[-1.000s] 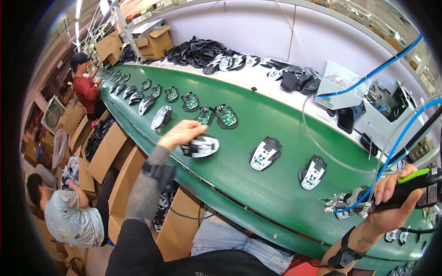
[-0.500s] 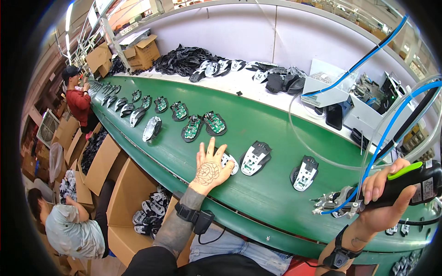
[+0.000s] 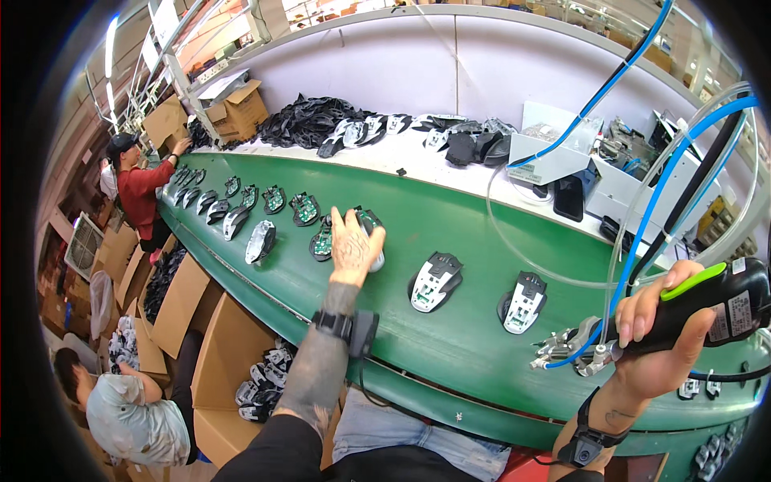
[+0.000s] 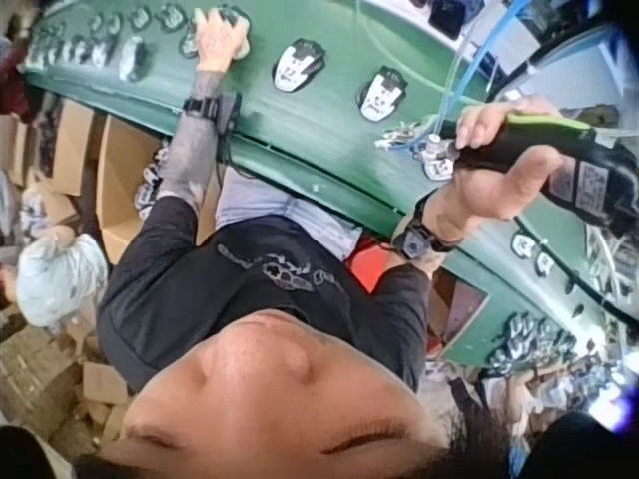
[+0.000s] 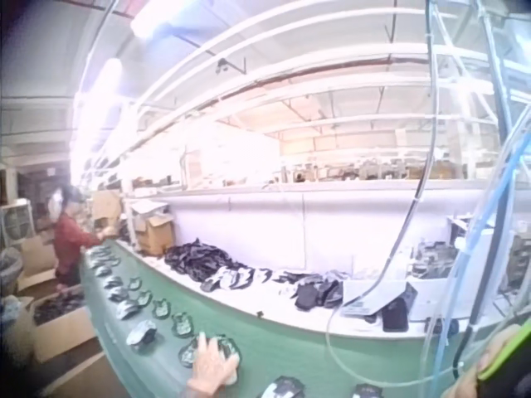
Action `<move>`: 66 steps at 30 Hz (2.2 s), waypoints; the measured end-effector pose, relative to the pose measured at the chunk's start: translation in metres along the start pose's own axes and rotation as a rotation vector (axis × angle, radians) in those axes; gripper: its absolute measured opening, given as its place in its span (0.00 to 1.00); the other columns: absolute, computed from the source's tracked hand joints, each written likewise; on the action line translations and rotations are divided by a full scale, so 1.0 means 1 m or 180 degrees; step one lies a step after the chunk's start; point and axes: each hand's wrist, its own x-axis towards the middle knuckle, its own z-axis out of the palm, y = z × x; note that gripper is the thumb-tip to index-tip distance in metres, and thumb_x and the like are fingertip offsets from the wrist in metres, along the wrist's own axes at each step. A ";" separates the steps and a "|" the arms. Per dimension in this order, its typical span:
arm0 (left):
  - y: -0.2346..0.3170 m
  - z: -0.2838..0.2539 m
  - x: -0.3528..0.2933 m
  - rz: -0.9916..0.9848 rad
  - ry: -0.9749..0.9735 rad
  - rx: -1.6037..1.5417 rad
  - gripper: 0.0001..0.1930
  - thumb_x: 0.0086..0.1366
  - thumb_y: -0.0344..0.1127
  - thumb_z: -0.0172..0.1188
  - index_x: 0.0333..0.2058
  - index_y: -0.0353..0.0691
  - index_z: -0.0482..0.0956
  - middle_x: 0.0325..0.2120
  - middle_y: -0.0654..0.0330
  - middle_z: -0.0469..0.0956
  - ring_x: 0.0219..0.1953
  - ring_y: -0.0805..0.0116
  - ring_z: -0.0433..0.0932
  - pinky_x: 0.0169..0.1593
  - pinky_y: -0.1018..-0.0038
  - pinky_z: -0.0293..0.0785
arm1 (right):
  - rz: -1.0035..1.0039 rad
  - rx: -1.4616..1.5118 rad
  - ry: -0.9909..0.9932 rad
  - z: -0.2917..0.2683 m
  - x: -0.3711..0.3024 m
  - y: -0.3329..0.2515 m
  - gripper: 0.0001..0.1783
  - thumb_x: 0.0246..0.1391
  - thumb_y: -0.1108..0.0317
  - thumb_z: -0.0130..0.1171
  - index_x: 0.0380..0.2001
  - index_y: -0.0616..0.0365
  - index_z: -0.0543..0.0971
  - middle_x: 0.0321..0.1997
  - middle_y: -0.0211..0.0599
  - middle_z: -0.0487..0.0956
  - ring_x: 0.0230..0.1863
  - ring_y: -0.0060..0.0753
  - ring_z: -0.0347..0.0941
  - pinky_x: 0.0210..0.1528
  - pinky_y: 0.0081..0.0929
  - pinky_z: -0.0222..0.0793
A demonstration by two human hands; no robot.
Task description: The person is assembling computer mice on a production line using an industrial screwdriver.
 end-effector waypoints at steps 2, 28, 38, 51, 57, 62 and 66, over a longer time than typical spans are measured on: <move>-0.013 0.019 0.030 -0.0202 -0.0202 0.0244 0.37 0.49 0.46 0.57 0.52 0.24 0.61 0.55 0.29 0.53 0.59 0.39 0.55 0.62 0.64 0.54 | 0.0010 0.0028 -0.0014 0.000 -0.001 -0.002 0.31 0.53 0.45 0.53 0.37 0.65 0.59 0.33 0.36 0.61 0.17 0.21 0.64 0.14 0.19 0.62; 0.024 0.043 0.053 0.1961 -0.2339 0.0247 0.30 0.53 0.52 0.56 0.55 0.51 0.67 0.59 0.50 0.58 0.62 0.52 0.55 0.62 0.64 0.54 | -0.0113 -0.0663 0.0201 0.006 0.005 -0.002 0.32 0.52 0.38 0.50 0.35 0.61 0.60 0.13 0.28 0.65 0.10 0.21 0.60 0.14 0.15 0.55; 0.013 0.030 0.040 0.1544 -0.1532 0.0359 0.29 0.55 0.55 0.55 0.52 0.45 0.70 0.57 0.47 0.61 0.58 0.52 0.60 0.59 0.63 0.60 | -0.0125 -0.0435 -0.0035 0.015 0.008 0.010 0.30 0.54 0.41 0.48 0.36 0.61 0.60 0.14 0.29 0.64 0.11 0.21 0.59 0.15 0.16 0.54; -0.202 -0.118 0.017 0.0188 -0.0393 0.0678 0.33 0.50 0.39 0.62 0.56 0.55 0.62 0.46 0.46 0.70 0.48 0.50 0.71 0.51 0.63 0.67 | -0.0032 -0.0050 -0.0092 0.022 0.000 0.005 0.28 0.55 0.45 0.50 0.37 0.62 0.59 0.15 0.30 0.62 0.12 0.19 0.56 0.15 0.15 0.56; -0.190 -0.113 0.024 -0.1670 -0.0540 -0.2556 0.18 0.60 0.32 0.50 0.50 0.40 0.71 0.36 0.65 0.74 0.38 0.77 0.72 0.43 0.76 0.69 | 0.0005 -0.0110 -0.0081 0.022 0.002 0.008 0.28 0.55 0.44 0.50 0.37 0.62 0.59 0.15 0.30 0.62 0.12 0.19 0.56 0.15 0.14 0.56; -0.152 -0.089 -0.006 -0.0298 -0.0518 -0.0131 0.27 0.57 0.54 0.54 0.48 0.40 0.72 0.47 0.44 0.69 0.51 0.49 0.67 0.55 0.62 0.63 | 0.0028 -0.0162 -0.0131 0.018 0.002 0.004 0.29 0.55 0.43 0.48 0.37 0.61 0.59 0.15 0.30 0.62 0.12 0.19 0.56 0.15 0.13 0.55; -0.125 -0.096 -0.010 0.0223 -0.0796 0.0256 0.27 0.52 0.49 0.60 0.48 0.40 0.73 0.50 0.45 0.67 0.52 0.49 0.67 0.55 0.64 0.63 | -0.0020 -0.0315 -0.0114 0.018 0.003 0.002 0.29 0.55 0.42 0.48 0.37 0.61 0.59 0.15 0.30 0.63 0.11 0.19 0.56 0.15 0.14 0.55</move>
